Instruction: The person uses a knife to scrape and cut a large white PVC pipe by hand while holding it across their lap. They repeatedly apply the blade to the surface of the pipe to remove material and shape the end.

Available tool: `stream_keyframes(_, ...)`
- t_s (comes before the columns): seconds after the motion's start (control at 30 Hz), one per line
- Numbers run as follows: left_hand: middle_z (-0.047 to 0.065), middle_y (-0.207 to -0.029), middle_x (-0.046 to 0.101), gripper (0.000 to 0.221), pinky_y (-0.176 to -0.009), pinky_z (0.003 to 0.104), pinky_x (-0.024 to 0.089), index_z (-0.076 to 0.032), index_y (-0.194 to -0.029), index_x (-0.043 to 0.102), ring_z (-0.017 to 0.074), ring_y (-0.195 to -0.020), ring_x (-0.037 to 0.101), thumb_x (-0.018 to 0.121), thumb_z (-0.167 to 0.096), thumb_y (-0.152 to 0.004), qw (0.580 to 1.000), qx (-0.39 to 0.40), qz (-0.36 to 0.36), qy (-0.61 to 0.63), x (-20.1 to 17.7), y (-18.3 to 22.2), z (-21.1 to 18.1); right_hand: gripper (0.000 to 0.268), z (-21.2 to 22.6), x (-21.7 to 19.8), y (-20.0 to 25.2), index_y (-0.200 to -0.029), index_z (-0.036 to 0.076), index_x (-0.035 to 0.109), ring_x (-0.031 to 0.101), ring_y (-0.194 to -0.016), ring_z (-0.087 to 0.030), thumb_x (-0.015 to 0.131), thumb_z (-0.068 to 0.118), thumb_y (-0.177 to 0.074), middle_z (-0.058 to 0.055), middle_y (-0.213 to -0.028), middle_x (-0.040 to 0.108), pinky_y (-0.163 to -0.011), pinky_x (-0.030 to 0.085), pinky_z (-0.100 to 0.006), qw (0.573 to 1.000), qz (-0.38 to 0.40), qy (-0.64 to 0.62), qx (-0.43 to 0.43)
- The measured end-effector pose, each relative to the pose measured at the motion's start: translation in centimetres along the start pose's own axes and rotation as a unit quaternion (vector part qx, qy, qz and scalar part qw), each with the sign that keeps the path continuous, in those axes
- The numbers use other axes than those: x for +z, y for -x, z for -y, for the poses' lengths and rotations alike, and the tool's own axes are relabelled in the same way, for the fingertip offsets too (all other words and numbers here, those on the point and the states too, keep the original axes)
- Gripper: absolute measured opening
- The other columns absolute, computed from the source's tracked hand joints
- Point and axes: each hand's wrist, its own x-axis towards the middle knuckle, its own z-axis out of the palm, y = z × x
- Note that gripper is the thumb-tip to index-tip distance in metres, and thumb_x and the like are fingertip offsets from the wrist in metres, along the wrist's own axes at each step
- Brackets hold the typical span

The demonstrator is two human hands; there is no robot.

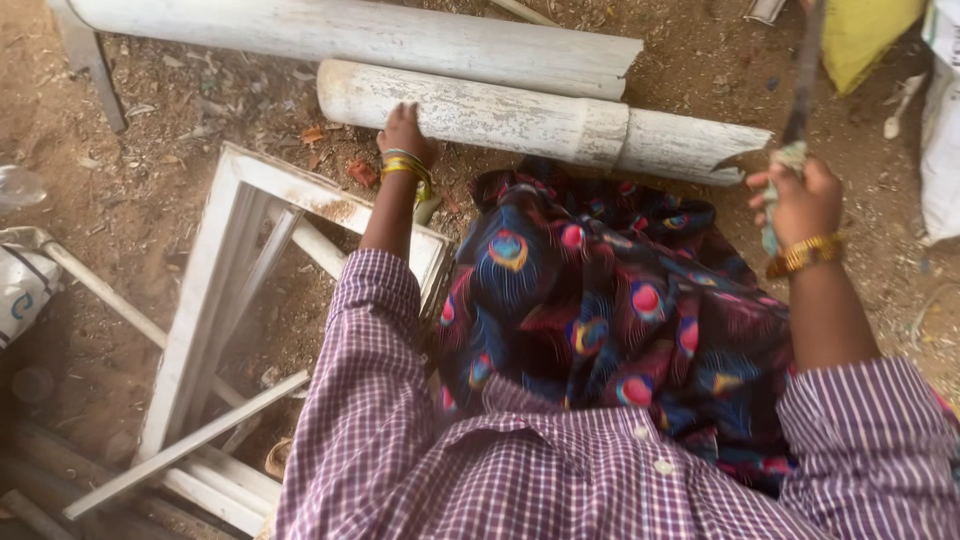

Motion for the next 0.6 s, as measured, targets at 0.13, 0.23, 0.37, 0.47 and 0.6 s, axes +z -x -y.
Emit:
stream_keyframes(0.13,0.019,-0.165,0.021,0.096,-0.125,0.037,0.020,0.000,-0.157,0.016,0.0297,-0.153,0.020,0.074,-0.038,-0.091,0.962,-0.119,-0.074,0.232,0.8,-5.3,4.0,0.019,1.9,-0.5,3.0,-0.128,0.005,0.062,0.066,-0.074,-0.012,0.055,0.015,-0.112,-0.009,-0.103,0.073,-0.055,0.051,-0.026,0.997,0.040,-0.045,0.044)
stream_keyframes(0.23,0.016,-0.165,0.019,0.104,-0.124,0.037,0.020,-0.002,-0.157,0.014,0.0287,-0.153,0.019,0.080,-0.034,-0.083,0.904,-0.228,-0.095,0.349,1.4,-8.4,7.7,0.022,2.8,-0.7,4.1,-0.129,0.002,0.062,0.067,-0.079,-0.014,0.054,0.013,-0.112,-0.012,-0.105,0.072,-0.060,0.054,-0.029,0.997,0.034,0.004,0.068)
stream_keyframes(0.37,0.025,-0.166,0.013,0.121,-0.127,0.040,0.018,0.006,-0.157,0.009,0.0352,-0.156,0.015,0.083,-0.054,-0.083,0.920,-0.261,-0.088,0.280,3.0,-11.2,13.0,0.024,2.2,-1.6,5.6,-0.133,0.000,0.058,0.067,-0.082,-0.017,0.054,0.012,-0.112,-0.015,-0.108,0.070,-0.067,0.055,-0.031,0.987,0.062,-0.093,0.117)
stream_keyframes(0.47,0.028,-0.165,0.004,0.122,-0.125,0.045,0.016,0.005,-0.157,-0.001,0.0398,-0.154,0.009,0.077,-0.060,-0.089,0.906,-0.270,-0.107,0.308,3.6,-12.4,16.0,0.028,0.9,-3.0,7.1,-0.136,-0.002,0.057,0.067,-0.087,-0.019,0.053,0.012,-0.112,-0.018,-0.111,0.069,-0.073,0.055,-0.032,0.980,0.073,-0.122,0.139)
stream_keyframes(0.6,0.023,-0.167,0.008,0.112,-0.123,0.046,0.023,-0.001,-0.159,0.002,0.0368,-0.154,0.012,0.075,-0.051,-0.089,0.851,-0.240,-0.125,0.450,3.0,-13.3,17.9,0.030,-2.3,-5.4,9.2,-0.137,-0.004,0.053,0.067,-0.089,-0.019,0.053,0.015,-0.114,-0.020,-0.111,0.068,-0.077,0.055,-0.033,0.975,0.090,-0.145,0.140)
